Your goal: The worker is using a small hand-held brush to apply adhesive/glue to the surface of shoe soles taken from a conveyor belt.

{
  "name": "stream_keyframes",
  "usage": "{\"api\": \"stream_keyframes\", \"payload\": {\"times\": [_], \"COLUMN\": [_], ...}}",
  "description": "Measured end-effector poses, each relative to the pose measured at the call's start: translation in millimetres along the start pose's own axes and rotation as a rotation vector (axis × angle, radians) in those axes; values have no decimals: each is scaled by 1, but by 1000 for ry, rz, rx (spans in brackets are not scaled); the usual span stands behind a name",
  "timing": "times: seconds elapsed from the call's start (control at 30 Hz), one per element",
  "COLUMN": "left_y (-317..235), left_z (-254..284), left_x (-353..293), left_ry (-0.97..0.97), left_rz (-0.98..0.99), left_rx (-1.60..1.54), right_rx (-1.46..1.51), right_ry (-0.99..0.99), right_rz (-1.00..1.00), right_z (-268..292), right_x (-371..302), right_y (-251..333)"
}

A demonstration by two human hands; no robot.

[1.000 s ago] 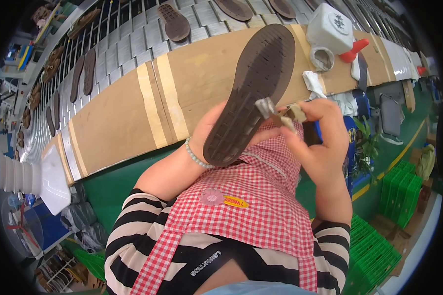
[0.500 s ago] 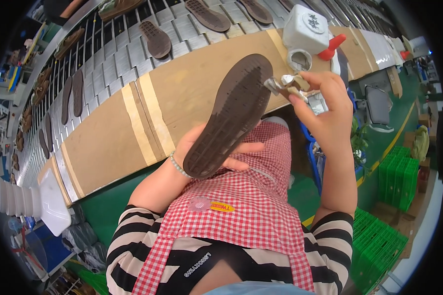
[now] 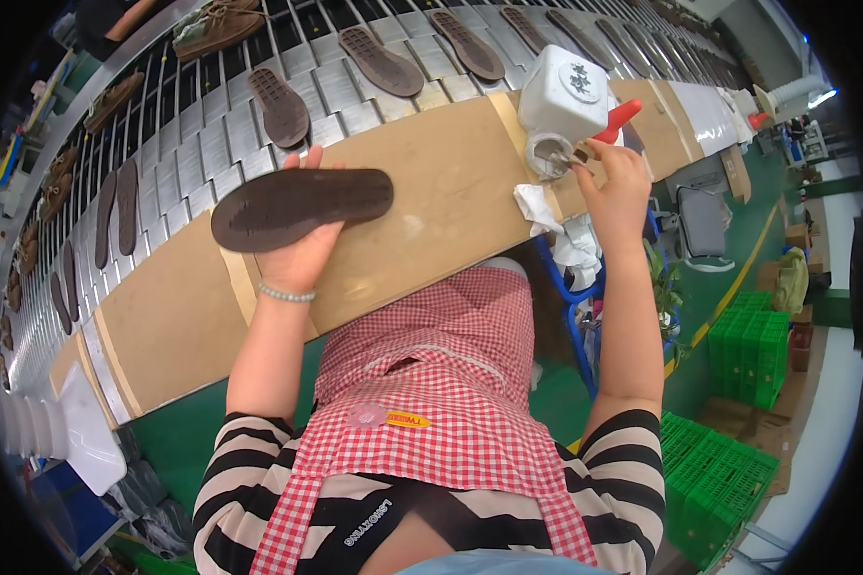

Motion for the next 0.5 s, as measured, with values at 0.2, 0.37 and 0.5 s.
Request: {"api": "stream_keyframes", "payload": {"times": [0.2, 0.37, 0.5], "left_y": [-6, 0, 25], "left_z": [24, 20, 17], "left_x": [-48, -82, -85], "left_ry": [-142, -230, -292], "left_rz": [172, 280, 417], "left_rx": [199, 164, 25], "right_rx": [-76, -19, -116], "right_ry": [43, 63, 208], "right_rz": [31, 111, -52], "right_z": [-30, -25, -27], "right_x": [1, 10, 0], "right_y": [-8, -2, -34]}}
Point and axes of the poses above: each hand's wrist, its own x-axis towards the middle knuckle, its own z-axis out of the back of the hand, y = z × x, the point moved 8 cm from there along x, towards the middle knuckle, and after that the axes turned 1 degree about y, right-handed, at the moved point
